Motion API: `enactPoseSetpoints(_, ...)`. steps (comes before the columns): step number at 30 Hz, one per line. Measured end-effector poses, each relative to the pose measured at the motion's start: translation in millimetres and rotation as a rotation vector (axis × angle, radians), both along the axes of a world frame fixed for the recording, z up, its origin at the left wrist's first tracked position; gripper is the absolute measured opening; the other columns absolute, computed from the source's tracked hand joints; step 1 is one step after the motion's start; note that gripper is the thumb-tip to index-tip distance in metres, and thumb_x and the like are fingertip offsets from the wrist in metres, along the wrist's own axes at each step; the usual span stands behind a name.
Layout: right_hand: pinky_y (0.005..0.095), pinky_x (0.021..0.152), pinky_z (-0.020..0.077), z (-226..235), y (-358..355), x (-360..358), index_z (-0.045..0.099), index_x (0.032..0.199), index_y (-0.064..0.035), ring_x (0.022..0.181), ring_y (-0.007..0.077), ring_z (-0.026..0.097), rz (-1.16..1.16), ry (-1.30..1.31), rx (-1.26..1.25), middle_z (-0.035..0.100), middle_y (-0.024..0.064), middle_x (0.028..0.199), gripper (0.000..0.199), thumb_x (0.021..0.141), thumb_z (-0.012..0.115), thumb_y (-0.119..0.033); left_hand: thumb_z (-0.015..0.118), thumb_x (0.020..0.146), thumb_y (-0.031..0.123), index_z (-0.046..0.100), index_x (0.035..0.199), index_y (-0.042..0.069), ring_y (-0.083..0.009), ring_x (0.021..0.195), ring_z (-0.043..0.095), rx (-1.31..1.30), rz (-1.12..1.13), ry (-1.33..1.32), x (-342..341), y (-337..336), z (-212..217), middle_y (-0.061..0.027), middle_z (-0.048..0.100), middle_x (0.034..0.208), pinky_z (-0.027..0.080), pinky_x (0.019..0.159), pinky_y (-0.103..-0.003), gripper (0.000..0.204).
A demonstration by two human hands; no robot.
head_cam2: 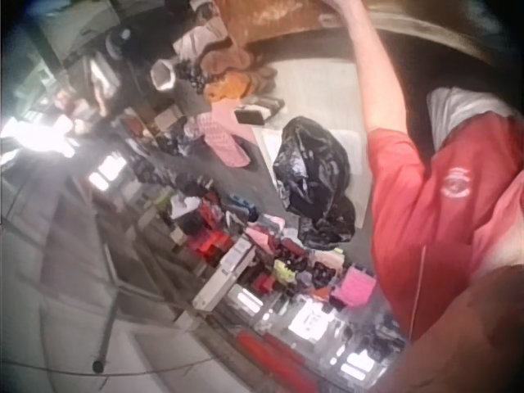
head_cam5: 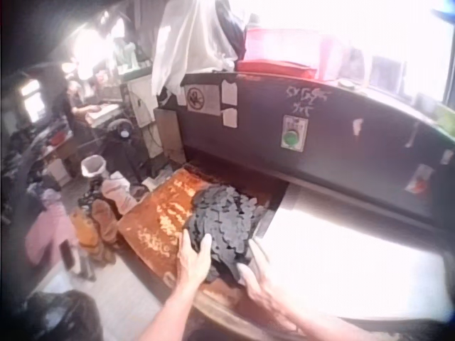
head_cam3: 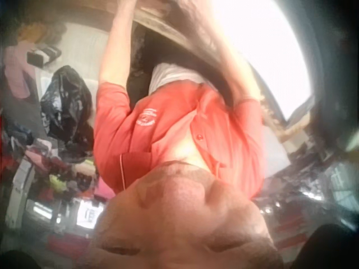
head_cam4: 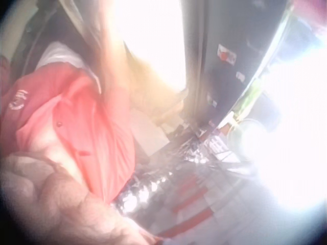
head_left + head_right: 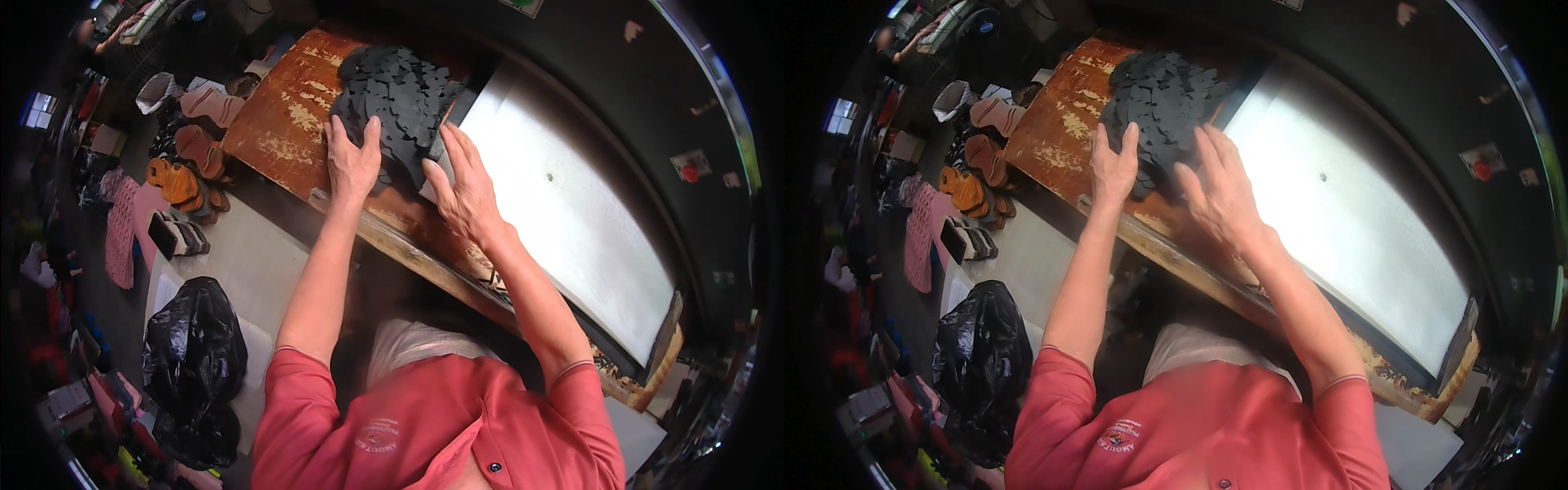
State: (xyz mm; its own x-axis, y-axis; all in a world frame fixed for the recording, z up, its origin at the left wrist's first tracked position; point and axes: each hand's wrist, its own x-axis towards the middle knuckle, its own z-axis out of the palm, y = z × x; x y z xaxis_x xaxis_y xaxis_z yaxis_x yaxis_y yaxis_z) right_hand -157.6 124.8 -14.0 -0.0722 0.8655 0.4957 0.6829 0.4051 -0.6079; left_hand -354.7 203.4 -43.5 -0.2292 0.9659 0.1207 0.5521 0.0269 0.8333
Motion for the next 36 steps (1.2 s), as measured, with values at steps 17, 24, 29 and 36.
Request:
enactPoseSetpoints(17, 0.052, 0.119, 0.0414, -24, 45, -15, 0.059, 0.137, 0.0114, 0.133, 0.0486, 0.057, 0.221, 0.12, -0.021, 0.061, 0.0344, 0.142, 0.046, 0.097, 0.066, -0.009, 0.097, 0.079, 0.035, 0.045, 0.148, -0.007, -0.0259, 0.122, 0.065, -0.24, 0.119, -0.594, 37, 6, 24, -0.021, 0.063, 0.138, 0.053, 0.103, -0.037, 0.097)
enactPoseSetpoints(24, 0.0453, 0.119, 0.0459, -21, 46, -13, 0.064, 0.14, 0.004, 0.139, 0.0424, 0.059, 0.174, 0.348, -0.168, 0.063, 0.0277, 0.146, 0.038, 0.102, 0.059, -0.002, 0.095, 0.072, 0.043, 0.049, 0.147, -0.011, -0.0392, 0.125, 0.067, -0.165, 0.161, 0.114, 45, 25, 28, -0.0307, 0.068, 0.132, 0.054, 0.107, -0.043, 0.103)
enactPoseSetpoints(29, 0.0427, 0.116, 0.05, -26, 49, -15, 0.068, 0.134, 0.0043, 0.135, 0.0386, 0.064, 0.119, 0.386, -0.182, 0.066, 0.0243, 0.144, 0.032, 0.104, 0.059, -0.002, 0.095, 0.075, 0.031, 0.059, 0.138, -0.009, -0.0321, 0.112, 0.072, -0.164, -0.002, -0.319, 38, 31, 30, -0.0234, 0.073, 0.124, 0.059, 0.097, -0.04, 0.083)
enactPoseSetpoints(36, 0.0356, 0.114, 0.0492, -28, 47, -12, 0.07, 0.132, 0.0007, 0.13, 0.0272, 0.067, 0.06, 0.467, -0.185, 0.071, 0.0161, 0.136, 0.028, 0.106, 0.059, -0.001, 0.091, 0.081, 0.01, 0.059, 0.134, -0.004, -0.0232, 0.103, 0.073, -0.337, -0.09, -0.893, 36, 30, 39, -0.0154, 0.072, 0.12, 0.061, 0.09, -0.035, 0.063)
